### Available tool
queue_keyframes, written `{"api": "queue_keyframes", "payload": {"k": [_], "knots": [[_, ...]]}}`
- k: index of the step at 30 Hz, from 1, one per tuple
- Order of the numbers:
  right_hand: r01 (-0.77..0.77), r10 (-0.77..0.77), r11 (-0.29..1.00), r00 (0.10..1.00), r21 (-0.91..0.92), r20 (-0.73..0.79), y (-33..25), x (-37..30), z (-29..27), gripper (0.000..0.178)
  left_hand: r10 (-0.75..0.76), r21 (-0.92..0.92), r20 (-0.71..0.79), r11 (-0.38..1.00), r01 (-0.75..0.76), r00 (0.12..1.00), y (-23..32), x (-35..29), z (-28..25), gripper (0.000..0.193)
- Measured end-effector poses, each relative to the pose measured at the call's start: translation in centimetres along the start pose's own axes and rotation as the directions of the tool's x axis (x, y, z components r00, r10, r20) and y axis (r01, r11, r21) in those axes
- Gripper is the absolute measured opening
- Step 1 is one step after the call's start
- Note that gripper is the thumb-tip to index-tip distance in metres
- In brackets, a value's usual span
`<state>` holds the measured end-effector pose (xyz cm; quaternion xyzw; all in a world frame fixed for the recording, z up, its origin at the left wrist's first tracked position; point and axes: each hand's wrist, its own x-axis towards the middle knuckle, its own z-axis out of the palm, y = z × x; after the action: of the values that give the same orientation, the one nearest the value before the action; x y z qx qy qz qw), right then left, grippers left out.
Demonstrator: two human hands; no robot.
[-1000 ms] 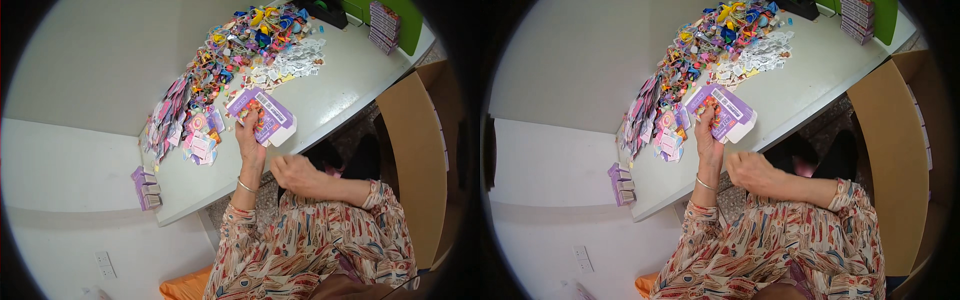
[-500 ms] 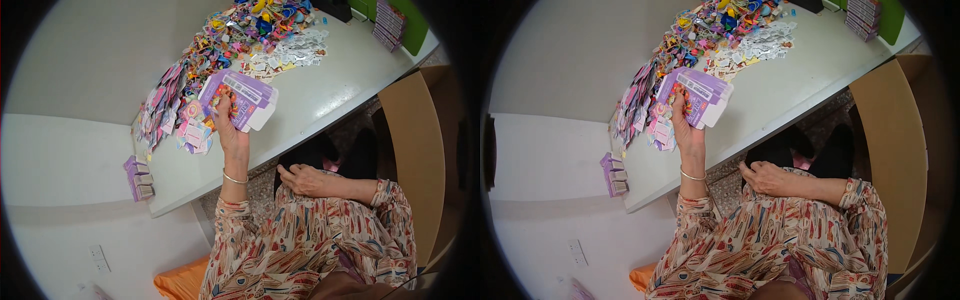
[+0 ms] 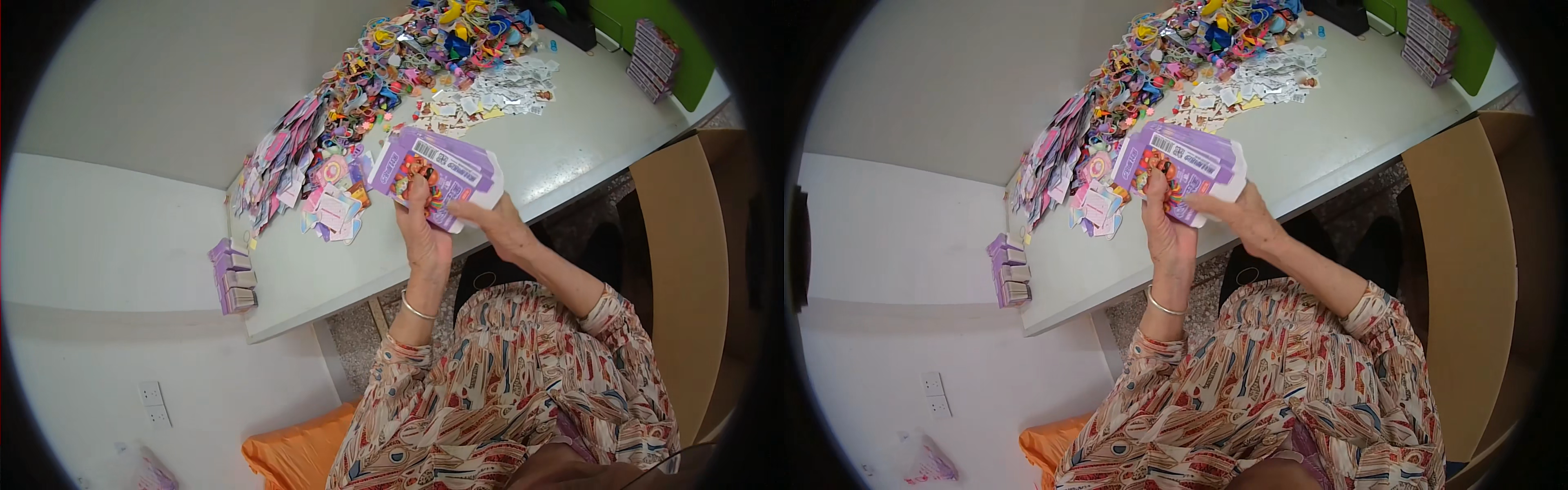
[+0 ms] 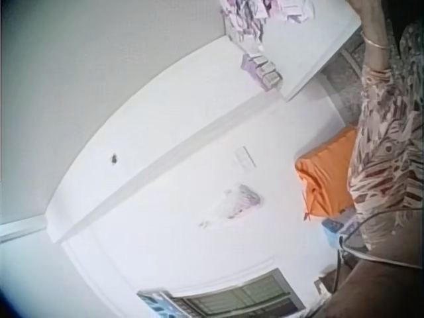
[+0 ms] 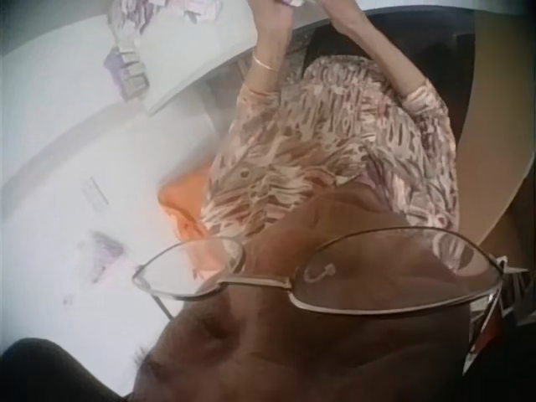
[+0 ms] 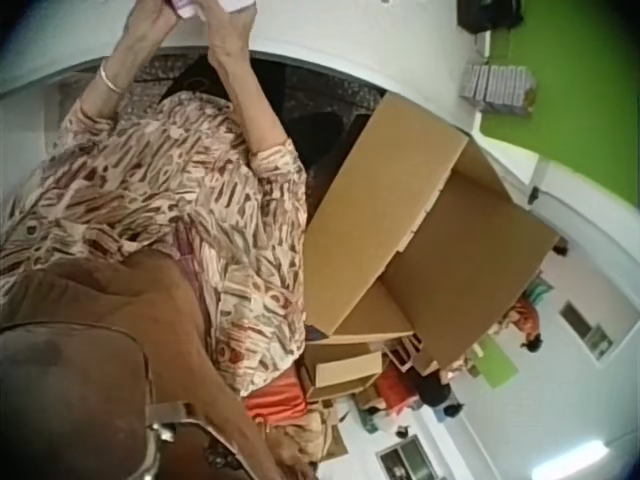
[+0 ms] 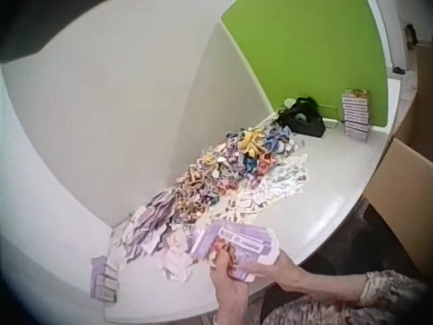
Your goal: Manually packaging small items into small boxes and then into a larger carton.
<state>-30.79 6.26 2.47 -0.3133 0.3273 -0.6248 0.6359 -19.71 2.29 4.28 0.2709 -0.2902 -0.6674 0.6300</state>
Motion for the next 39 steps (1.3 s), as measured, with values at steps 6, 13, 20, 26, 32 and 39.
{"api": "queue_keyframes", "payload": {"k": [6, 13, 20, 26, 32, 39], "knots": [[-0.070, 0.087, 0.990, 0.987, -0.122, 0.134, -2.6, 3.4, -3.5, 0.056, -0.078, 0.151, 0.112, 0.987, 0.060, 0.991, 4.9, 0.5, -6.5, 0.059], [0.047, 0.421, 0.702, 0.778, -0.711, 0.467, -4.3, 8.0, -1.4, 0.063, -0.436, 0.915, 0.367, 0.326, -0.236, 0.822, 9.7, 2.8, -7.9, 0.106], [0.075, 0.275, 0.748, 0.869, -0.659, 0.411, 0.1, 11.4, -1.4, 0.074, -0.203, 0.861, 0.190, 0.505, -0.064, 0.961, 7.7, 2.2, -8.8, 0.083], [0.006, 0.089, 0.726, 0.991, -0.688, 0.102, 0.0, 9.5, -3.0, 0.066, 0.094, 0.961, -0.004, 0.276, -0.022, 0.996, 8.8, 2.0, -10.2, 0.072], [0.092, 0.039, 0.750, 0.982, -0.655, 0.183, 5.3, 5.2, -0.8, 0.047, 0.161, 0.973, 0.168, -0.183, -0.138, 0.973, 7.6, 1.5, -8.4, 0.087], [0.110, 0.054, 0.718, 0.976, -0.688, 0.212, 5.4, 5.7, 1.5, 0.046, 0.070, 0.937, 0.330, -0.143, -0.318, 0.941, 8.6, 1.6, -9.1, 0.090]]}}
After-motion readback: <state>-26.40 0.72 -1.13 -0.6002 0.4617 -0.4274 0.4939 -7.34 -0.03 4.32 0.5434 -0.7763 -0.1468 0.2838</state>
